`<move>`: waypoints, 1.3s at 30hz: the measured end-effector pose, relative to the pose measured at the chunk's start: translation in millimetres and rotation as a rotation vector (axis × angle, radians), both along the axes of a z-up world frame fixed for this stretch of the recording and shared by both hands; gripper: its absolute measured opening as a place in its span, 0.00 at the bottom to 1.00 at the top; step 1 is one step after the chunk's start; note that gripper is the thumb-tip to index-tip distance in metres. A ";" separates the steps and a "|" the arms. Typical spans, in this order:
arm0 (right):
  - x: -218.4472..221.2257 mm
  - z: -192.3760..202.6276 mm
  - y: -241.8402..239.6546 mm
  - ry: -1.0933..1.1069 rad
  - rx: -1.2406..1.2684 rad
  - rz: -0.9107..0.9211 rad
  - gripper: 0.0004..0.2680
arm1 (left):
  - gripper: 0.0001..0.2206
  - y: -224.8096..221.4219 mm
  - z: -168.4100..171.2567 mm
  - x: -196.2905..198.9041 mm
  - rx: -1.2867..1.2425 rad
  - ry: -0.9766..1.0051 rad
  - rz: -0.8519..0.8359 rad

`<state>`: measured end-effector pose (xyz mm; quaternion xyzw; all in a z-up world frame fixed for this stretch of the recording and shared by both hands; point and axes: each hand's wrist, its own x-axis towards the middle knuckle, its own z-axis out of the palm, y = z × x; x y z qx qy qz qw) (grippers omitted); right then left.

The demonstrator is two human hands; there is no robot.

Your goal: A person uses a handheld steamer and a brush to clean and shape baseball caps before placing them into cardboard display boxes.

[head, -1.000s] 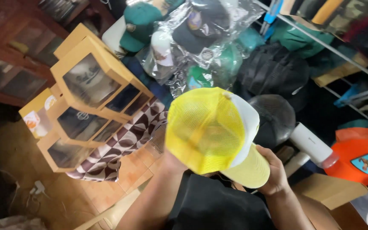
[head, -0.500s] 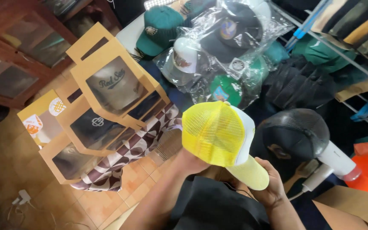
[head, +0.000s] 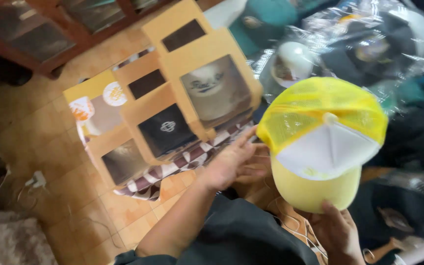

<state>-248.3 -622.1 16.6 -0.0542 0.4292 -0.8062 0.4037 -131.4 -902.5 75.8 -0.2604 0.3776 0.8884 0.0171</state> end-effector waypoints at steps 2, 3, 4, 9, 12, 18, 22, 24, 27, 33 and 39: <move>16.2 25.7 -24.3 -0.085 -0.161 0.049 0.25 | 0.31 -2.1 -10.8 14.8 -0.024 0.126 0.027; 23.5 38.8 -35.5 -0.175 -0.322 0.066 0.26 | 0.23 -2.5 -16.3 20.9 -0.052 0.255 0.021; 28.8 47.6 -49.9 -0.179 -0.318 0.095 0.26 | 0.23 -3.4 -19.9 29.0 -0.055 0.255 0.051; 37.1 46.1 -91.5 0.143 -0.083 0.148 0.24 | 0.22 -5.0 -31.6 66.5 -0.072 0.459 0.148; 40.1 29.6 -120.6 0.173 -0.078 0.287 0.22 | 0.20 -1.6 -47.9 90.4 -0.136 0.361 0.295; 66.7 25.3 -201.6 0.198 0.087 0.616 0.17 | 0.22 -32.9 -23.1 140.6 -0.285 0.326 0.761; 110.9 39.4 -283.9 0.094 0.122 0.669 0.16 | 0.19 -73.6 -12.0 166.1 -0.225 -0.117 0.905; 144.1 43.5 -324.0 -0.042 0.163 0.587 0.15 | 0.20 -96.4 -18.2 177.9 -0.254 -0.219 1.057; 176.1 -13.8 -390.3 -0.035 0.186 0.625 0.19 | 0.22 -146.8 -51.9 186.0 -0.200 -0.111 1.302; 208.8 -43.2 -455.0 -0.019 0.333 0.577 0.21 | 0.19 -214.8 -171.6 210.7 0.053 -0.273 1.431; 209.5 -36.8 -455.5 -0.014 0.363 0.595 0.22 | 0.18 -214.0 -173.7 213.6 0.047 -0.240 1.444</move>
